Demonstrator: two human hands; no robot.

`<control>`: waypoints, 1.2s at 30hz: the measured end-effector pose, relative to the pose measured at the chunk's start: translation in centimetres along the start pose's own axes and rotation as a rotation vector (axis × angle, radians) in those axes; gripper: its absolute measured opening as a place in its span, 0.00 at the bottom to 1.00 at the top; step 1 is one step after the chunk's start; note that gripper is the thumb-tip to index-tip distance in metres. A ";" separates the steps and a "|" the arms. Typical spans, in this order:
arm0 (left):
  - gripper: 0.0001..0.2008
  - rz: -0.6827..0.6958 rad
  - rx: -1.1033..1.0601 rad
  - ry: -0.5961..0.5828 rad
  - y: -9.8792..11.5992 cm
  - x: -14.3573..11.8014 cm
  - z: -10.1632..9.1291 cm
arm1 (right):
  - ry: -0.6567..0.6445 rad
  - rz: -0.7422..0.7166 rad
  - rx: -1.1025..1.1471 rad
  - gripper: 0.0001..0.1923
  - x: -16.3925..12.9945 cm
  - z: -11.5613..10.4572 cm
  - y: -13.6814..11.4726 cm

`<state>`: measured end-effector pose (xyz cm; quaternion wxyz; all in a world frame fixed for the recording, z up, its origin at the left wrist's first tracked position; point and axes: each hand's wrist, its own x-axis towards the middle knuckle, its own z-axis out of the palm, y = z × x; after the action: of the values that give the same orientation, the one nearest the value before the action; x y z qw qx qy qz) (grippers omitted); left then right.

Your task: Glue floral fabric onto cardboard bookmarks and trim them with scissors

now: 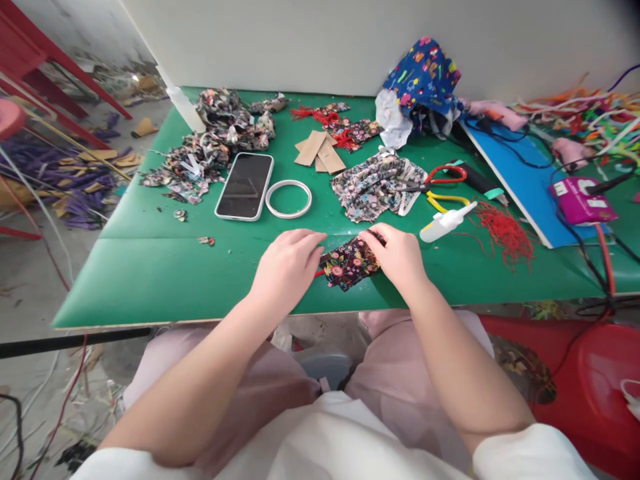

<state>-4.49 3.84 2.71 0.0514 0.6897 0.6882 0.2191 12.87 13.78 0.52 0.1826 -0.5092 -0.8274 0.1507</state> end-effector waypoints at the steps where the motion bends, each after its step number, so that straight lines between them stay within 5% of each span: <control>1: 0.16 0.079 0.000 -0.012 0.4 -0.2 0.4 | -0.001 0.001 -0.010 0.15 0.0 0.0 0.0; 4: 0.21 0.273 0.049 -0.105 1.7 -0.9 1.7 | -0.010 -0.004 -0.020 0.15 -0.1 -0.1 -0.1; 10: 0.32 0.253 0.187 -0.229 2.8 -1.9 3.1 | 0.007 -0.009 -0.063 0.15 -0.2 -0.3 0.2; 20: 0.29 0.277 0.195 -0.212 2.9 -2.0 3.3 | 0.101 0.029 -0.153 0.14 -0.1 -0.7 0.9; 26: 0.30 0.308 0.196 -0.206 3.3 -1.7 3.3 | 0.269 0.025 0.038 0.17 -0.6 -1.6 1.2; 32: 0.32 0.307 0.200 -0.234 3.6 -1.7 4.2 | 0.289 -0.027 0.118 0.17 -1.5 -1.8 1.6; 36: 0.33 0.309 0.153 -0.210 2.8 -0.9 2.0 | 0.313 -0.016 0.159 0.17 -1.9 -1.9 2.3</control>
<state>-1.08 3.33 1.73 0.0360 0.8082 0.5795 0.0986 16.29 13.17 0.92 0.3501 -0.5038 -0.7784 0.1332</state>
